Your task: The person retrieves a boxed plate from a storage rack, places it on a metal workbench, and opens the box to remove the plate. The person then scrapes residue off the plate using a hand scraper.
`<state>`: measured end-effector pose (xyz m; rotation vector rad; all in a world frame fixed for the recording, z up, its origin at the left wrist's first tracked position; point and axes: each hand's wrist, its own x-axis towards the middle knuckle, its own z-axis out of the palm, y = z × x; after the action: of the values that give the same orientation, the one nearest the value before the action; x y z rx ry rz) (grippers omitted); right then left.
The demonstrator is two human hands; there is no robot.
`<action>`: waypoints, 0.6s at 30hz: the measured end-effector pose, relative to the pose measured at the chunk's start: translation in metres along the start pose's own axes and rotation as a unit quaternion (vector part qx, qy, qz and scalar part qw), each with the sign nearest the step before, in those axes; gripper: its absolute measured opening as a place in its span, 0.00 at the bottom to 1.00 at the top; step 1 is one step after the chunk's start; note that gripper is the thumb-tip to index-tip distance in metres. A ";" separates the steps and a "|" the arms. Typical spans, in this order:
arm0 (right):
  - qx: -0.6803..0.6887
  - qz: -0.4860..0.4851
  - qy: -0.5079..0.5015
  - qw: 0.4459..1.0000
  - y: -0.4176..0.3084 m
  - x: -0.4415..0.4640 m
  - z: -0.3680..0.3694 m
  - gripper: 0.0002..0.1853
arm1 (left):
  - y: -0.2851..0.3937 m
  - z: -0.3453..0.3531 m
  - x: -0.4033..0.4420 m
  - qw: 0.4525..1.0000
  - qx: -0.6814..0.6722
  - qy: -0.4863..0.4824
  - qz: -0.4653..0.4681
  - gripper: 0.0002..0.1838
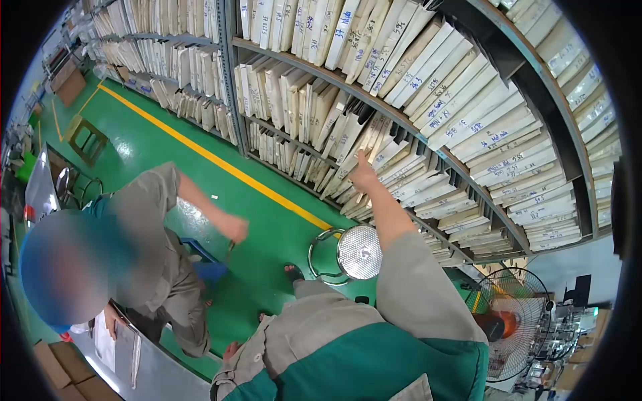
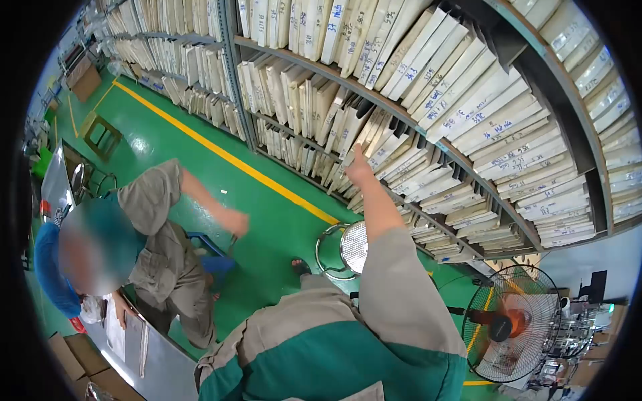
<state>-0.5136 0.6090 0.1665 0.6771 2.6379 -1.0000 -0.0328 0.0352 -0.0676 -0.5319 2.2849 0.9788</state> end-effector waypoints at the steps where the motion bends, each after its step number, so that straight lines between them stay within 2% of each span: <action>1: -0.060 -0.005 -0.006 0.998 0.005 0.006 0.000 0.50 | -0.002 0.000 0.003 1.000 0.009 -0.002 0.004 0.20; 3: -0.140 0.014 -0.037 0.989 0.001 0.001 -0.007 0.49 | -0.006 0.004 0.002 0.999 0.028 -0.009 0.011 0.20; 5: -0.166 -0.060 0.011 0.984 0.018 0.007 -0.002 0.49 | -0.001 0.006 0.009 0.999 0.047 -0.015 0.019 0.20; 9: -0.153 0.020 -0.070 0.986 -0.008 -0.020 -0.019 0.52 | -0.020 0.013 0.006 0.996 0.073 -0.018 0.038 0.20; 10: -0.169 -0.027 -0.035 0.985 0.011 -0.010 -0.010 0.54 | -0.021 0.018 0.010 0.996 0.077 -0.017 0.043 0.20; 13: -0.180 -0.039 -0.001 0.983 0.031 0.001 0.003 0.54 | -0.034 0.022 0.011 0.994 0.093 -0.013 0.061 0.21; 14: -0.216 -0.013 -0.044 0.975 0.024 -0.004 -0.003 0.53 | -0.043 0.023 0.006 0.993 0.099 -0.010 0.068 0.21; 16: -0.271 -0.030 -0.102 0.957 0.050 0.011 0.010 0.52 | -0.046 0.024 0.012 0.990 0.110 -0.006 0.083 0.21; 18: -0.248 -0.002 -0.105 0.963 0.053 0.004 0.015 0.49 | -0.049 0.030 0.011 0.988 0.122 -0.001 0.095 0.21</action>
<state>-0.4897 0.6350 0.1246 0.4200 2.5422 -0.3525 -0.0033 0.0243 -0.1164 -0.2127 2.4420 0.7681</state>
